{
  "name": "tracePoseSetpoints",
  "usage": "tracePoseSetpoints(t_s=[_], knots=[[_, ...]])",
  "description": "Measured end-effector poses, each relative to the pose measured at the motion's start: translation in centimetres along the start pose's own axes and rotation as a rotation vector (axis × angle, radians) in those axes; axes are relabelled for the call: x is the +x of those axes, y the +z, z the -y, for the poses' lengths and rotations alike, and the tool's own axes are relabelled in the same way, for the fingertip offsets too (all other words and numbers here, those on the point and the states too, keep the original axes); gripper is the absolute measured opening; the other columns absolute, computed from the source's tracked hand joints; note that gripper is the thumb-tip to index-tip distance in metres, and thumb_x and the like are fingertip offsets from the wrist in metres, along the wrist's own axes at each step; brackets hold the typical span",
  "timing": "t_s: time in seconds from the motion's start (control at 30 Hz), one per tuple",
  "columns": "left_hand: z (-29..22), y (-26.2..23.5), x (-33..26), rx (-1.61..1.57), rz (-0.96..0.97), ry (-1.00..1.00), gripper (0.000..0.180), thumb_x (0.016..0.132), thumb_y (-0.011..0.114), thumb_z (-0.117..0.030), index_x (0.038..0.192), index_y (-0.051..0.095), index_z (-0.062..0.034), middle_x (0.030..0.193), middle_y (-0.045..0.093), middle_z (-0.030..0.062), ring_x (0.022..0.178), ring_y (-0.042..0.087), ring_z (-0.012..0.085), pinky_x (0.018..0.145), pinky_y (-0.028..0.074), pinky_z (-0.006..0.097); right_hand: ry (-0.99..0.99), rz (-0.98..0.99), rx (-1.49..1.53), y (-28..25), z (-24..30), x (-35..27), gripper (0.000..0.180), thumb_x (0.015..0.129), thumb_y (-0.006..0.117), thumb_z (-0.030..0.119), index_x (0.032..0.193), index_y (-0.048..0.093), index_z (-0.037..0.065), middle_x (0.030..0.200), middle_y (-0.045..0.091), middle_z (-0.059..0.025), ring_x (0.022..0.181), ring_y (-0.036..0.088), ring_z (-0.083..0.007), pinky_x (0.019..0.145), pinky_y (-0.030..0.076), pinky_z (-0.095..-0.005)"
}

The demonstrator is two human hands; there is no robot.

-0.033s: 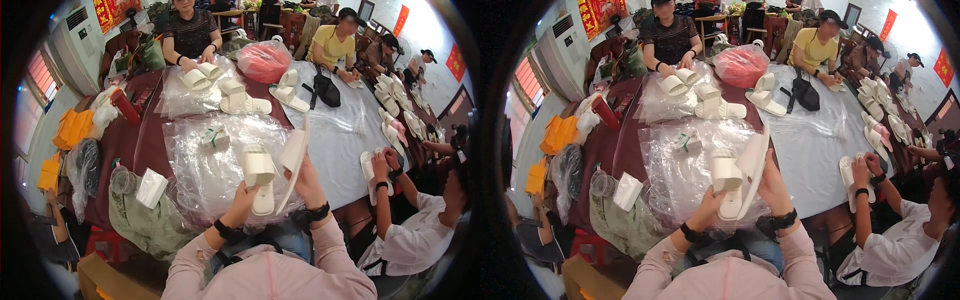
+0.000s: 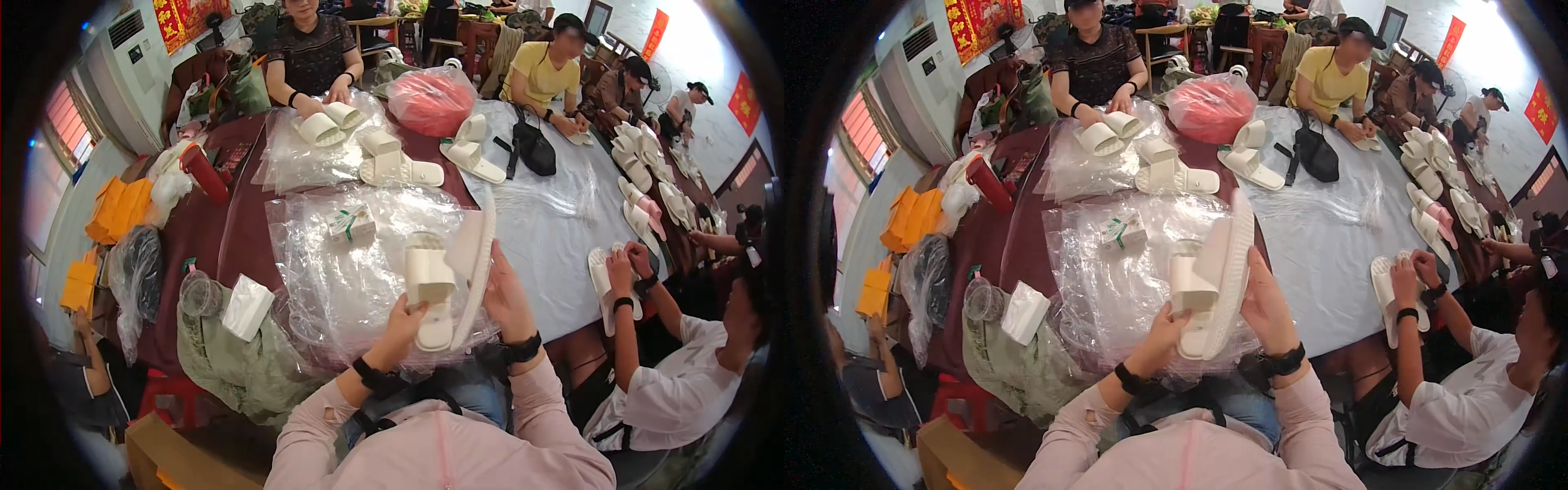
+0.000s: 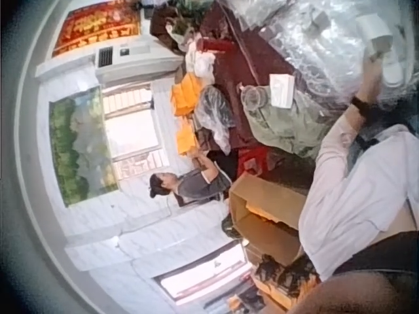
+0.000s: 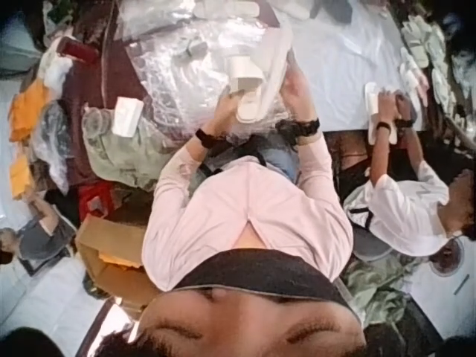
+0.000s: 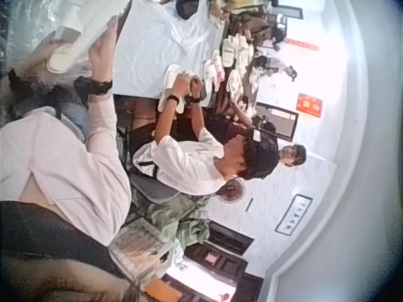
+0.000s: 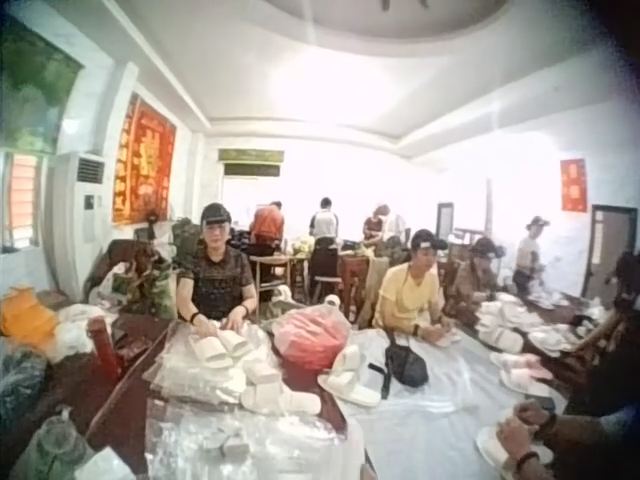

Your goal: Inspect and pack pairs of white slide sandals into plastic bags at a manufacturing work table.

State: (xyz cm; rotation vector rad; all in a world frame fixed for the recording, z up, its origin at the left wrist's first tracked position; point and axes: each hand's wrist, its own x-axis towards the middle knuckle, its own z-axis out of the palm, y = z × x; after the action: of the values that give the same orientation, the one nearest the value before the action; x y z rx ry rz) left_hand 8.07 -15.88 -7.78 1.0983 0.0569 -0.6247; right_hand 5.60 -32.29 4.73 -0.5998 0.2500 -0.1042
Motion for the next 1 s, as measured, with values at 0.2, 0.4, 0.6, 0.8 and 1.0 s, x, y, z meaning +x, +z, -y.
tracePoseSetpoints(t_s=[0.2, 0.4, 0.6, 0.8, 1.0], knots=[[0.8, 0.9, -0.3, 0.137, 0.583, 0.236, 0.043, 0.089, 0.052, -0.010, 0.130, 0.042, -0.0024, 0.123, 0.051, 0.0133, 0.117, 0.048, 0.0236, 0.098, 0.039, 0.035, -0.250, -0.078, -1.006, 1.5, -1.4, -0.9, 0.051, 0.081, 0.060, 0.005, 0.129, 0.045, 0.008, 0.117, 0.052, -0.0093, 0.092, 0.060, -0.0238, 0.075, 0.048, -0.0400], [-1.8, -3.1, -5.1, 1.248, 0.505, 0.412, 0.042, 0.084, 0.057, -0.018, 0.124, 0.052, -0.0077, 0.126, 0.048, 0.0190, 0.118, 0.044, 0.0372, 0.100, 0.035, 0.043, -0.584, -0.234, -1.749, 0.0, -7.3, 0.4, 0.053, 0.074, 0.062, 0.007, 0.125, 0.049, 0.013, 0.110, 0.051, -0.0134, 0.087, 0.059, -0.0320, 0.070, 0.049, -0.0395], [-1.8, -5.4, -5.7, 1.868, 0.145, 0.589, 0.049, 0.084, 0.056, -0.030, 0.129, 0.048, -0.0112, 0.139, 0.036, 0.0170, 0.128, 0.028, 0.0466, 0.100, 0.019, 0.065, -0.891, -0.238, -2.139, -0.8, -11.5, 2.2, 0.049, 0.074, 0.059, 0.009, 0.123, 0.050, 0.008, 0.114, 0.051, -0.0179, 0.086, 0.058, -0.0345, 0.075, 0.046, -0.0448], [-0.4, -6.4, -5.5, 1.908, 0.203, 0.510, 0.058, 0.086, 0.053, -0.043, 0.136, 0.040, -0.0157, 0.146, 0.024, 0.0159, 0.132, 0.019, 0.0461, 0.102, 0.012, 0.066, -0.764, -0.109, -1.792, -5.6, -11.7, 1.1, 0.043, 0.073, 0.066, 0.020, 0.112, 0.055, 0.007, 0.124, 0.047, -0.0151, 0.103, 0.050, -0.0293, 0.080, 0.043, -0.0413], [-0.1, -6.5, -5.3, 1.864, 0.187, 0.579, 0.057, 0.086, 0.052, -0.044, 0.134, 0.042, -0.0154, 0.144, 0.028, 0.0163, 0.132, 0.020, 0.0458, 0.102, 0.012, 0.065, -0.565, -0.475, -1.934, -7.6, -8.5, 2.8, 0.049, 0.068, 0.074, 0.026, 0.107, 0.054, 0.003, 0.107, 0.050, -0.0115, 0.104, 0.045, -0.0308, 0.084, 0.037, -0.0421]])
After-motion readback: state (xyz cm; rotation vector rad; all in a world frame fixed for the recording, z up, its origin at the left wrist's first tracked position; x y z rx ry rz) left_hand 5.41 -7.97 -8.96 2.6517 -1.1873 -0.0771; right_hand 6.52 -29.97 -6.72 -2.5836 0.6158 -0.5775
